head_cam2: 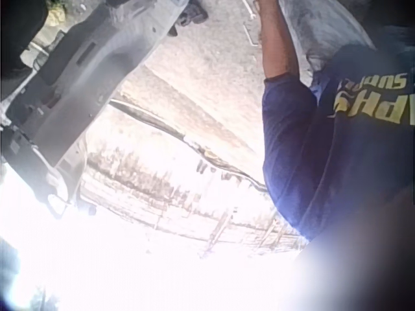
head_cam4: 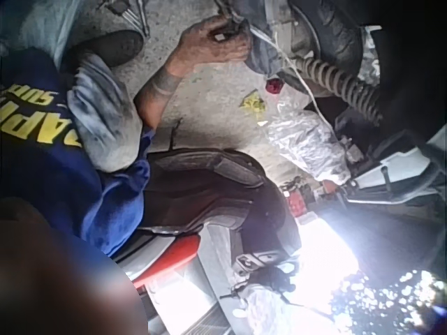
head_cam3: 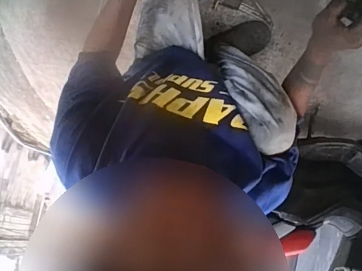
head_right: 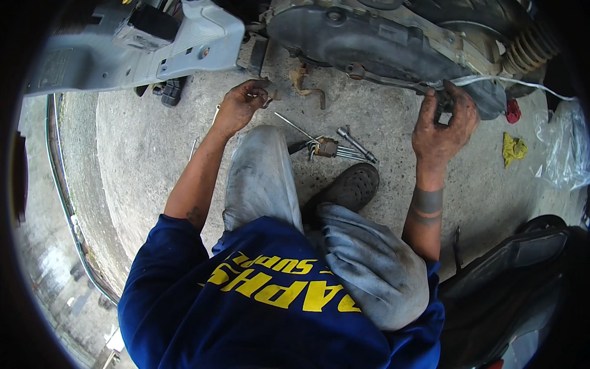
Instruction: The recorder is repairing the belt or transmission cover of a motorcycle.
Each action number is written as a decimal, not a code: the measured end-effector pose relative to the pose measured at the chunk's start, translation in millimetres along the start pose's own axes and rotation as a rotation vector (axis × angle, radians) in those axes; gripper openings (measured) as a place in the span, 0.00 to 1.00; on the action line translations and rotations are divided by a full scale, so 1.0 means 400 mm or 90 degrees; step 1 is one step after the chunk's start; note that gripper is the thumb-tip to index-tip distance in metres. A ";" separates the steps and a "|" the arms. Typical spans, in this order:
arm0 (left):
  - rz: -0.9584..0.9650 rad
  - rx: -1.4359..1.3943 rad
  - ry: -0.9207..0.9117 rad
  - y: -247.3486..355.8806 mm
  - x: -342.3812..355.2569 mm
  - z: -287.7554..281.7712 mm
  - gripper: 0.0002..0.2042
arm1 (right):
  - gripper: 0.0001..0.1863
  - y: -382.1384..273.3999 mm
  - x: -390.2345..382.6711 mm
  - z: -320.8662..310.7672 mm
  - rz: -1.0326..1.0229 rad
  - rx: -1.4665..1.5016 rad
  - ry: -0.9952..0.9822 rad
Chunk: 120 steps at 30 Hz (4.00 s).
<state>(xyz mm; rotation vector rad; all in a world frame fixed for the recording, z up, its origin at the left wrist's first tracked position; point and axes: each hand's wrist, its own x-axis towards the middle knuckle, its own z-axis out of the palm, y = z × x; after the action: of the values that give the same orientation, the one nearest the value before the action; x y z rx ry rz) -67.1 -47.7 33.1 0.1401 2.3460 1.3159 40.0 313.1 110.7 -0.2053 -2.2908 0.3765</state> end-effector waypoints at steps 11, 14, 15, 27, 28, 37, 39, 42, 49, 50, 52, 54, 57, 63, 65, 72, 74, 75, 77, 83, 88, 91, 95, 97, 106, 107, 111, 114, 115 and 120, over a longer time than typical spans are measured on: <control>-0.161 0.301 0.269 -0.405 -0.123 -0.252 0.12 | 0.19 -0.168 0.014 0.031 -0.225 0.009 -0.088; -0.227 0.312 0.260 -0.515 -0.212 -0.258 0.12 | 0.20 -0.195 0.007 0.060 -0.242 -0.053 -0.180; -0.258 0.291 0.284 -0.554 -0.243 -0.254 0.12 | 0.19 -0.194 0.002 0.074 -0.232 -0.055 -0.196; -0.243 0.377 0.170 -0.663 -0.278 -0.184 0.12 | 0.14 -0.135 -0.007 0.134 -0.217 0.035 -0.110; -0.235 0.368 0.159 -0.656 -0.270 -0.192 0.12 | 0.15 -0.135 -0.005 0.129 -0.191 0.041 -0.120; -0.170 0.387 0.078 -0.747 -0.272 -0.239 0.16 | 0.14 -0.144 0.004 0.134 -0.113 0.055 -0.157; -0.240 0.415 -0.011 -0.716 -0.217 -0.222 0.18 | 0.14 -0.130 0.001 0.107 -0.094 0.067 -0.179; -0.360 0.566 -0.257 -0.665 -0.135 -0.196 0.28 | 0.14 -0.144 0.001 0.094 -0.061 0.066 -0.214; -0.544 -0.145 -0.089 -0.991 -0.090 -0.315 0.20 | 0.15 -0.119 0.003 0.083 -0.021 0.054 -0.273; -0.525 -0.143 -0.029 -0.982 -0.196 -0.388 0.20 | 0.15 -0.153 -0.028 0.179 -0.024 0.120 -0.293; -0.451 -0.169 -0.074 -0.912 -0.163 -0.260 0.20 | 0.16 -0.110 0.009 0.086 -0.024 0.070 -0.307; -0.279 -0.009 -0.040 -0.894 -0.188 -0.290 0.17 | 0.16 -0.130 0.024 0.093 -0.039 0.093 -0.304; -0.065 0.463 0.051 -0.644 -0.166 -0.229 0.13 | 0.17 -0.117 0.003 0.090 -0.054 0.090 -0.306; 0.392 0.279 -0.061 -0.020 -0.059 0.126 0.08 | 0.22 -0.129 -0.030 0.070 -0.038 0.170 -0.327; 0.359 0.317 -0.161 0.046 -0.018 0.285 0.11 | 0.19 -0.126 -0.078 0.108 -0.005 0.216 -0.157; 0.038 0.529 -0.322 0.042 0.093 0.543 0.21 | 0.16 -0.108 -0.017 0.103 0.006 0.260 -0.248; -0.017 0.485 -0.291 0.034 0.090 0.570 0.21 | 0.16 -0.110 -0.008 0.094 0.030 0.255 -0.265; -0.074 0.447 -0.255 0.030 0.095 0.575 0.21 | 0.16 -0.120 -0.003 0.095 0.054 0.258 -0.276; -0.053 0.435 -0.228 -0.009 0.105 0.590 0.21 | 0.17 -0.141 0.000 0.087 0.057 0.260 -0.272; 0.148 0.301 -0.198 0.066 0.026 0.498 0.16 | 0.18 -0.135 -0.021 0.074 0.114 0.282 -0.262; 0.387 -0.031 0.036 0.308 -0.052 0.217 0.11 | 0.16 -0.146 -0.042 0.122 0.109 0.263 -0.166; 0.503 0.030 0.189 0.415 -0.029 0.152 0.12 | 0.13 -0.169 -0.057 0.139 0.092 0.202 -0.020; 0.473 0.139 0.105 0.399 0.024 0.167 0.14 | 0.11 -0.159 -0.056 0.139 0.074 0.189 -0.008; 0.494 0.143 0.108 0.391 0.028 0.160 0.14 | 0.12 -0.168 -0.047 0.138 0.113 0.220 -0.072; 0.475 0.213 0.104 0.400 0.006 0.157 0.15 | 0.12 -0.172 -0.058 0.142 0.112 0.184 -0.051; 0.470 0.226 0.114 0.401 0.008 0.154 0.16 | 0.12 -0.172 -0.056 0.143 0.107 0.186 -0.049; 0.516 0.424 0.076 0.448 -0.005 0.149 0.15 | 0.12 -0.156 -0.056 0.145 0.092 0.213 -0.038; 0.499 0.528 0.061 0.478 -0.026 0.152 0.16 | 0.11 -0.144 -0.057 0.147 0.088 0.220 -0.034; 0.500 0.527 0.068 0.481 -0.021 0.155 0.16 | 0.11 -0.143 -0.056 0.147 0.089 0.210 -0.035; 0.329 0.160 0.129 0.430 0.004 0.184 0.16 | 0.11 -0.166 -0.047 0.137 0.096 0.251 -0.058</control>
<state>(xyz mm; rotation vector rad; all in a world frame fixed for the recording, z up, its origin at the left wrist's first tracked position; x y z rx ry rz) -58.9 103.9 142.7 0.7678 2.7598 1.2920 10.6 234.2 84.4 -0.1623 -2.2411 0.9197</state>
